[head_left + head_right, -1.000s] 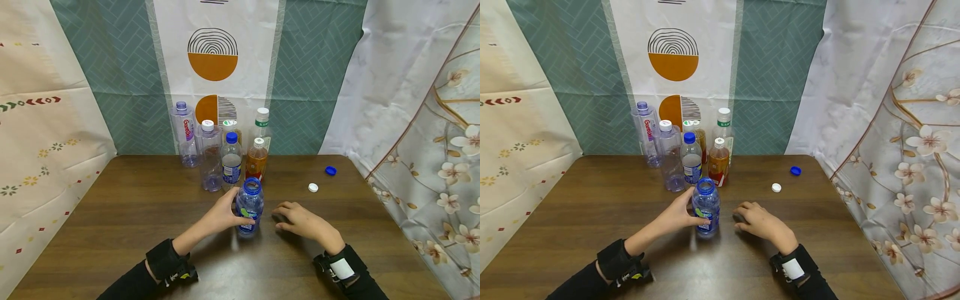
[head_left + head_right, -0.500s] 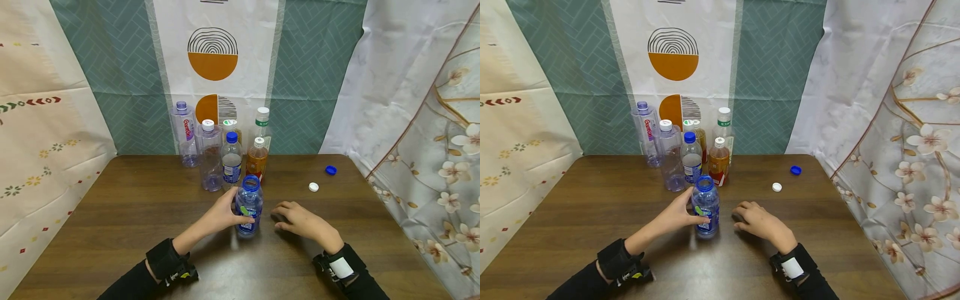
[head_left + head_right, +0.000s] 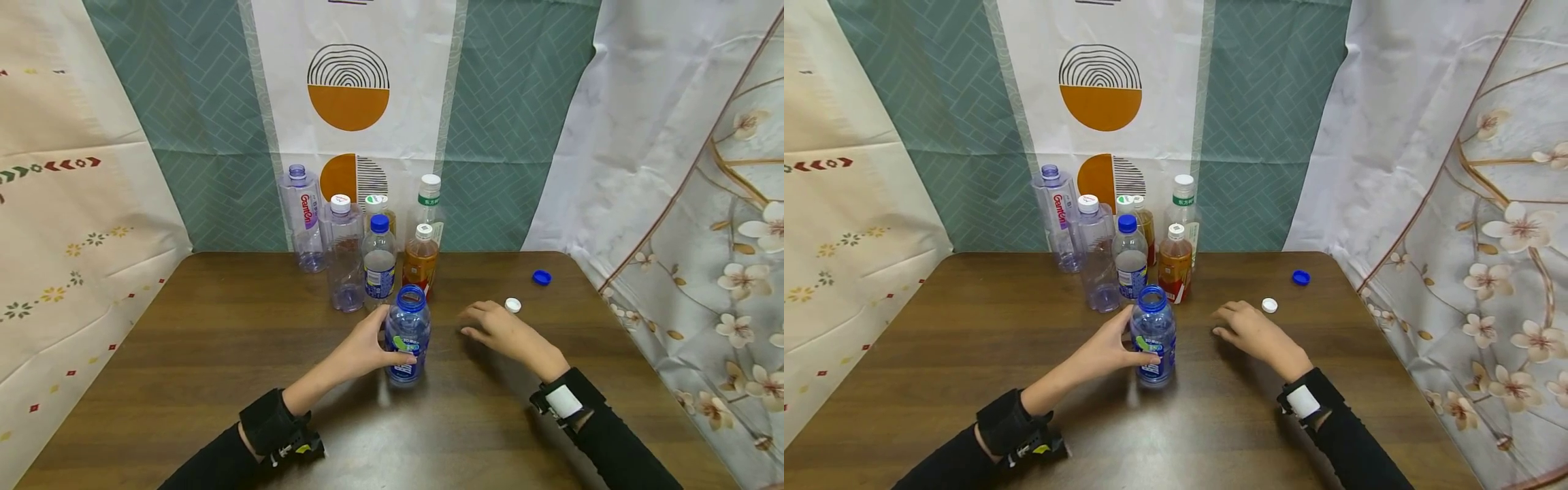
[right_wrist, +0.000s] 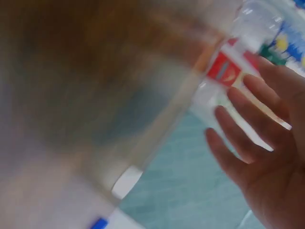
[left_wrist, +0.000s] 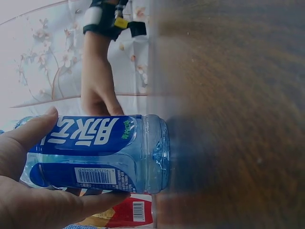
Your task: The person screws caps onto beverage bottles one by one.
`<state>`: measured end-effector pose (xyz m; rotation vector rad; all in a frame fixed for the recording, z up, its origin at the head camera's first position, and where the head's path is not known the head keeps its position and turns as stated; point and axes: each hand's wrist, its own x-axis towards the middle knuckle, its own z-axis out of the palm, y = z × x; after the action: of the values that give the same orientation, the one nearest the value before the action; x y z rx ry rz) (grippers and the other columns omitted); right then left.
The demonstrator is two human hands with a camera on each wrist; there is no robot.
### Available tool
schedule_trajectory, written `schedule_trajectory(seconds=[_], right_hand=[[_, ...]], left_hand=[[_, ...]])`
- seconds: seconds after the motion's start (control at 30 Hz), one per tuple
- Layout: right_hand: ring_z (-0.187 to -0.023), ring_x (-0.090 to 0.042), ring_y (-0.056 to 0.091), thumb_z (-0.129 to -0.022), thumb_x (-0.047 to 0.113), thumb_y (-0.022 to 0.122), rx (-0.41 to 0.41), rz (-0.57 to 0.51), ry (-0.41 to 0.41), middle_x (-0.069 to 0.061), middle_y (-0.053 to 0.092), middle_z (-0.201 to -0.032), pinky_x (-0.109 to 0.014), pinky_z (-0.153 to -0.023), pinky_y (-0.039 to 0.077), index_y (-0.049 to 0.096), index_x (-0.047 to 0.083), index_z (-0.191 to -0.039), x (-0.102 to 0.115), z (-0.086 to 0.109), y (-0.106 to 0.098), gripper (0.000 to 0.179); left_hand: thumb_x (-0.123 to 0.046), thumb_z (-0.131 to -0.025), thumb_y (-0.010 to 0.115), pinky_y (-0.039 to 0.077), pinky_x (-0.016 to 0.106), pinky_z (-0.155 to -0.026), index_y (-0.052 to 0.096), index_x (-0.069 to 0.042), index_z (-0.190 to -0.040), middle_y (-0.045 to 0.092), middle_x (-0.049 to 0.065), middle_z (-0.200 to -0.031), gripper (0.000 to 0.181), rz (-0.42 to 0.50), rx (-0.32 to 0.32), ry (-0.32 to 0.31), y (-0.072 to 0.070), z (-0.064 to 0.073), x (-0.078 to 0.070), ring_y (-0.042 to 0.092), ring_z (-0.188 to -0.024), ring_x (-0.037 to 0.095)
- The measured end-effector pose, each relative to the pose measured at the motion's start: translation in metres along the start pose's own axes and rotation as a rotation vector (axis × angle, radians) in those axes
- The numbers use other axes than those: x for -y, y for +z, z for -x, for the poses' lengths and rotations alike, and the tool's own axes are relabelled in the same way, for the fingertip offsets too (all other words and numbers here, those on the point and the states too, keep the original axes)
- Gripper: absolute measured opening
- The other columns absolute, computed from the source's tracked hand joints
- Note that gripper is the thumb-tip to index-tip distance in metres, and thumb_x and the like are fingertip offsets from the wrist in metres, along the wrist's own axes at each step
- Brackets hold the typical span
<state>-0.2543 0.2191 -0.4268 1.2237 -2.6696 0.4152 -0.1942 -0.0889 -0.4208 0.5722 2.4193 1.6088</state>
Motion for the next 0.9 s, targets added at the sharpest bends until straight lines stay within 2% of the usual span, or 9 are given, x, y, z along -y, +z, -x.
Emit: schedule_trajectory(seconds=[0.13,0.23,0.47,0.6,0.77,0.9], right_hand=[[-0.105,-0.035,0.066,-0.093,0.009,0.074,-0.093,0.061,0.008,-0.017,0.070,-0.111,-0.050,-0.091,0.055,0.070,-0.003,-0.114,-0.031,-0.007,-0.007,0.025],[-0.106,-0.040,0.065,-0.092,0.006,0.073,-0.110,0.085,0.064,-0.021,0.070,-0.111,-0.053,-0.092,0.053,0.069,-0.006,-0.115,-0.057,-0.010,-0.015,0.026],[-0.116,-0.053,0.055,-0.097,0.008,0.067,0.016,0.123,0.347,-0.032,0.062,-0.123,-0.062,-0.101,0.044,0.063,-0.011,-0.124,-0.112,-0.004,-0.028,0.033],[-0.119,-0.056,0.051,-0.098,0.010,0.065,0.055,0.112,0.466,-0.037,0.058,-0.125,-0.066,-0.106,0.036,0.059,-0.014,-0.127,-0.134,0.005,-0.030,0.038],[-0.122,-0.057,0.049,-0.098,0.013,0.065,0.109,0.144,0.548,-0.040,0.056,-0.126,-0.068,-0.106,0.035,0.055,-0.016,-0.130,-0.154,0.014,-0.028,0.045],[-0.123,-0.057,0.048,-0.095,0.013,0.067,0.099,0.170,0.573,-0.042,0.056,-0.126,-0.068,-0.102,0.039,0.054,-0.018,-0.129,-0.166,0.018,-0.027,0.048]], left_hand=[[-0.027,-0.080,0.089,0.043,0.058,-0.109,0.041,-0.006,-0.146,0.055,0.013,-0.142,0.084,0.002,-0.001,0.002,0.000,0.000,0.001,0.054,-0.132,0.033],[-0.027,-0.081,0.089,0.044,0.058,-0.108,0.041,-0.006,-0.146,0.055,0.012,-0.141,0.083,0.005,-0.002,0.010,0.000,0.000,0.002,0.055,-0.131,0.033],[-0.027,-0.081,0.089,0.045,0.055,-0.109,0.042,-0.007,-0.146,0.056,0.012,-0.141,0.083,-0.002,-0.009,0.012,0.000,0.001,0.004,0.056,-0.131,0.032],[-0.028,-0.081,0.089,0.045,0.055,-0.108,0.042,-0.007,-0.146,0.056,0.012,-0.141,0.083,-0.005,-0.014,0.011,-0.001,0.001,0.004,0.055,-0.131,0.032],[-0.027,-0.081,0.089,0.045,0.056,-0.109,0.041,-0.006,-0.147,0.055,0.012,-0.142,0.084,0.008,-0.004,0.012,0.000,0.001,0.004,0.055,-0.131,0.033],[-0.027,-0.081,0.089,0.045,0.057,-0.108,0.040,-0.006,-0.147,0.055,0.013,-0.142,0.084,0.016,0.002,0.014,0.000,0.001,0.003,0.055,-0.131,0.034]])
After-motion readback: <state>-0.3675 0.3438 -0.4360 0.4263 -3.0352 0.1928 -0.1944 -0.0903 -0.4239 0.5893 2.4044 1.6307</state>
